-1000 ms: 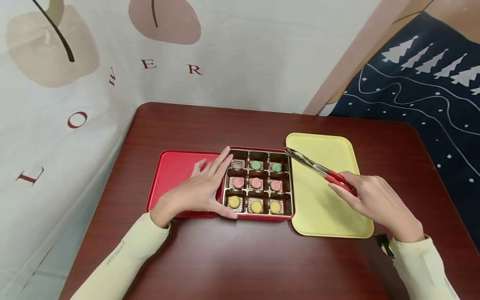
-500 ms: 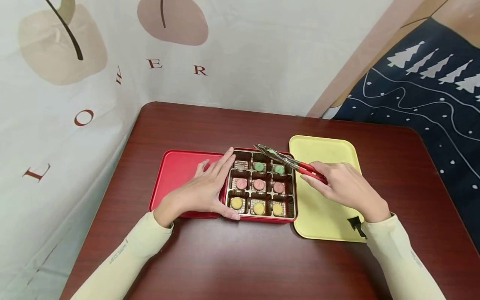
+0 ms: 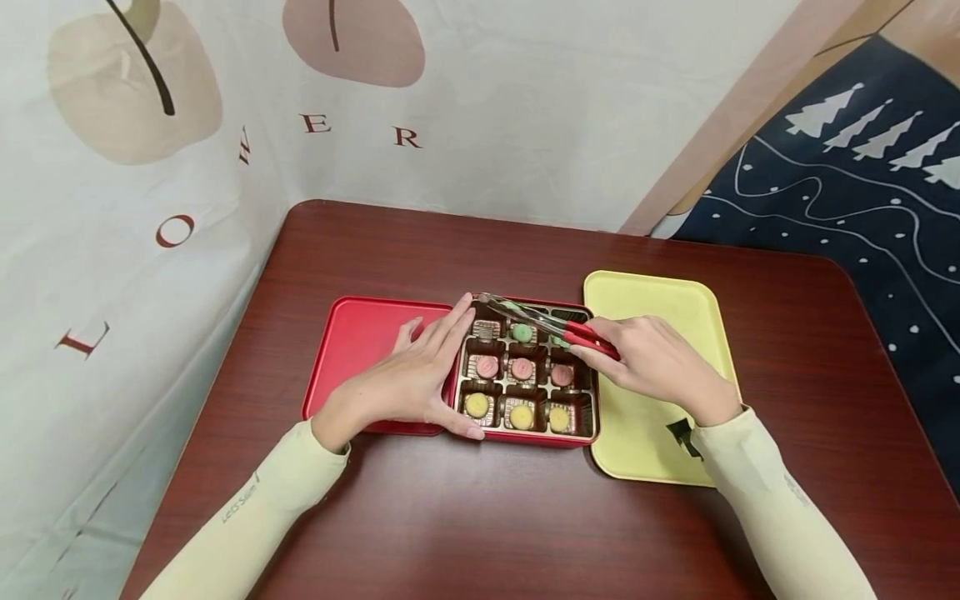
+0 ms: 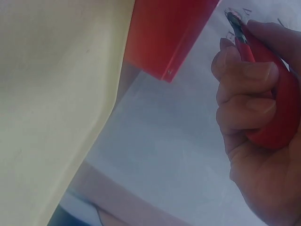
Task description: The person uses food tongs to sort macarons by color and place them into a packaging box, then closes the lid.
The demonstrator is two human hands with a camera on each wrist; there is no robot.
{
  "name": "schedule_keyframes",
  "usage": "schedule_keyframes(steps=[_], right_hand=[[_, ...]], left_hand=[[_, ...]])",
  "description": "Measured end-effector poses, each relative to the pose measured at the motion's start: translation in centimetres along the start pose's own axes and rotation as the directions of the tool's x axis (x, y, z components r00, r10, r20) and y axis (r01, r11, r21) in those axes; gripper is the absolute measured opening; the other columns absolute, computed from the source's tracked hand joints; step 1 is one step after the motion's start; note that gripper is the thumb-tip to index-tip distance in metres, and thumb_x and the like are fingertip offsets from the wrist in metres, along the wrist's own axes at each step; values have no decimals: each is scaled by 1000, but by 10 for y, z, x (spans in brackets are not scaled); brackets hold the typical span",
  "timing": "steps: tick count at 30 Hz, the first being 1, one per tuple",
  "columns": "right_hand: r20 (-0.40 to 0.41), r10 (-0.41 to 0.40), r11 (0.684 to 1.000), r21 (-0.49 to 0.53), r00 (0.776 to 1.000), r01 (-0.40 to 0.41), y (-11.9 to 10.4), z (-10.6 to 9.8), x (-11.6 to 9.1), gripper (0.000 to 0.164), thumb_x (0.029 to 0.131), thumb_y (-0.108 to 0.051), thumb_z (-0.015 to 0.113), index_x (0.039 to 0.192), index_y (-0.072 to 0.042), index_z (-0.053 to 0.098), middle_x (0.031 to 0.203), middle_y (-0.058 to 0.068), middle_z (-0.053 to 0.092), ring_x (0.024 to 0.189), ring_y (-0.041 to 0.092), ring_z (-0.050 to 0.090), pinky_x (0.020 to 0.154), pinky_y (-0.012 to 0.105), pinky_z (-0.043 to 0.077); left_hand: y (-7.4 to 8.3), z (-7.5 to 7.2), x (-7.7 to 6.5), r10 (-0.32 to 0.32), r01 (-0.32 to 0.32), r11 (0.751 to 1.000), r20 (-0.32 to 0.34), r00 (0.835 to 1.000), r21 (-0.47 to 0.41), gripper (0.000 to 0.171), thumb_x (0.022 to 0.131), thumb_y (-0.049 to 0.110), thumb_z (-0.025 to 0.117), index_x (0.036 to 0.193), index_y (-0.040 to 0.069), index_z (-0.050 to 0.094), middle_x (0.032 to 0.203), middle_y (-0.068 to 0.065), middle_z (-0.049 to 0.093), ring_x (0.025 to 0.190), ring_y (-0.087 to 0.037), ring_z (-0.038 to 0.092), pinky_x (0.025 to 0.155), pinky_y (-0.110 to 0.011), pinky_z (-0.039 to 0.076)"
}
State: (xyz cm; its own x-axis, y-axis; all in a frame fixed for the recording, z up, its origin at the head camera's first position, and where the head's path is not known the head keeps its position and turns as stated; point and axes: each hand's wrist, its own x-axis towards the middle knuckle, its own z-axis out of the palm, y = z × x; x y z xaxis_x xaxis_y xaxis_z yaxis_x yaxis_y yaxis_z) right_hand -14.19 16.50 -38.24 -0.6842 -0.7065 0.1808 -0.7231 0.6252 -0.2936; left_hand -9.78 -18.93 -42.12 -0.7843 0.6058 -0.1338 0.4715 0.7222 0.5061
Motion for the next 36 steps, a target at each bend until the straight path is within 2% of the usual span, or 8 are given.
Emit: schedule_keyframes(steps=[9,15,21,30,36], right_hand=[[15,2,1000,18,1000,-3,0,8,5,33,102,-30,80,80,-20,57,59,-14,37,51,7,37,50,32,33],[30,-1,1000,27,1000,0,1,12,7,32,102,-29,80,81,-19,57,59,-14,37,52,6,37,50,32,32],[32,5,999,31,999,-6,0,13,9,31,101,-30,80,83,-19,58,58,-14,38,51,7,38,49,32,32],[43,39,999,32,998,-40,0,13,8,32,100,-33,81,84,-17,58,58,-12,40,51,9,38,49,33,33],[42,118,993,10,992,-119,-3,16,3,35,100,-39,80,89,-12,60,58,-8,41,51,13,40,49,34,34]], left_hand=[[0,0,1,18,-18,1000,-1,1000,14,159,70,89,82,175,6,-4,182,-6,-17,165,-30,15,126,-66,9],[-1,0,1,8,-8,1000,11,1000,5,158,71,87,83,175,7,-5,182,-6,-16,166,-29,7,127,-65,7],[-1,0,1,6,-7,1000,12,1000,8,157,71,86,83,175,7,-4,182,-8,-16,167,-31,7,127,-64,7],[-1,-1,1,11,-11,1000,12,1000,8,155,72,87,82,175,4,1,181,-5,-19,167,-27,2,127,-66,8],[-2,0,0,2,-2,1000,11,1000,9,156,71,87,82,175,5,-1,181,-6,-17,167,-29,5,127,-65,8]])
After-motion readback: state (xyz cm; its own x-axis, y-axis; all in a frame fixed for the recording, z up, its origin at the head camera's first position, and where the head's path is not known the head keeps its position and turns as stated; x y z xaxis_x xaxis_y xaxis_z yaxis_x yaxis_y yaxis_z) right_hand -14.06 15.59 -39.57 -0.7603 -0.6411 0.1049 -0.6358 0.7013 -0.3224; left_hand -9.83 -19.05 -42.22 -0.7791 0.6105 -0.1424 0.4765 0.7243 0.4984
